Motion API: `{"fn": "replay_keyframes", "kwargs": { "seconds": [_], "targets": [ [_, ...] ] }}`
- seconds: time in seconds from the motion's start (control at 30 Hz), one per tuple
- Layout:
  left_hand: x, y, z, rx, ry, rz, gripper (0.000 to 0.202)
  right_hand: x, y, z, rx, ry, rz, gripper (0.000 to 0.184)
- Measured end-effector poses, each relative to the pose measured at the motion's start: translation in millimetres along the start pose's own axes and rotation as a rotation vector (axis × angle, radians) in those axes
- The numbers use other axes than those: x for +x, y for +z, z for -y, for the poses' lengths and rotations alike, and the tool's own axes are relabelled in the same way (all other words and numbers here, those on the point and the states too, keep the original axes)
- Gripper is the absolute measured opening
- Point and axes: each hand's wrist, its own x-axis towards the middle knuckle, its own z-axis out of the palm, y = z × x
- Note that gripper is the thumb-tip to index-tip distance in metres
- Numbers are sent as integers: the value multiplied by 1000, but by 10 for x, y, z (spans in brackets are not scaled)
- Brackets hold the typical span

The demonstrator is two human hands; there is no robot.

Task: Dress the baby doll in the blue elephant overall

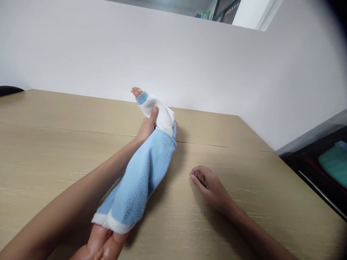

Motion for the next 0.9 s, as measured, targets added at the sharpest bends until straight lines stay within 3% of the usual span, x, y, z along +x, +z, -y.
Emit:
{"fn": "replay_keyframes", "kwargs": {
  "seconds": [0.27,0.47,0.6,0.73,0.9],
  "targets": [
    [-36,241,90,35,80,109,68,9,31,-34,100,63,-50,23],
    [-81,451,109,353,183,150,53,52,39,-100,390,147,-171,44],
    [-101,622,179,678,345,354,43,114,-58,-122,756,317,-202,58],
    [-196,802,267,1168,396,564,44,181,-250,-145,1095,517,-184,54],
    [-332,874,241,1226,441,680,46,251,-420,-305,1392,611,-115,54]
  ]
}}
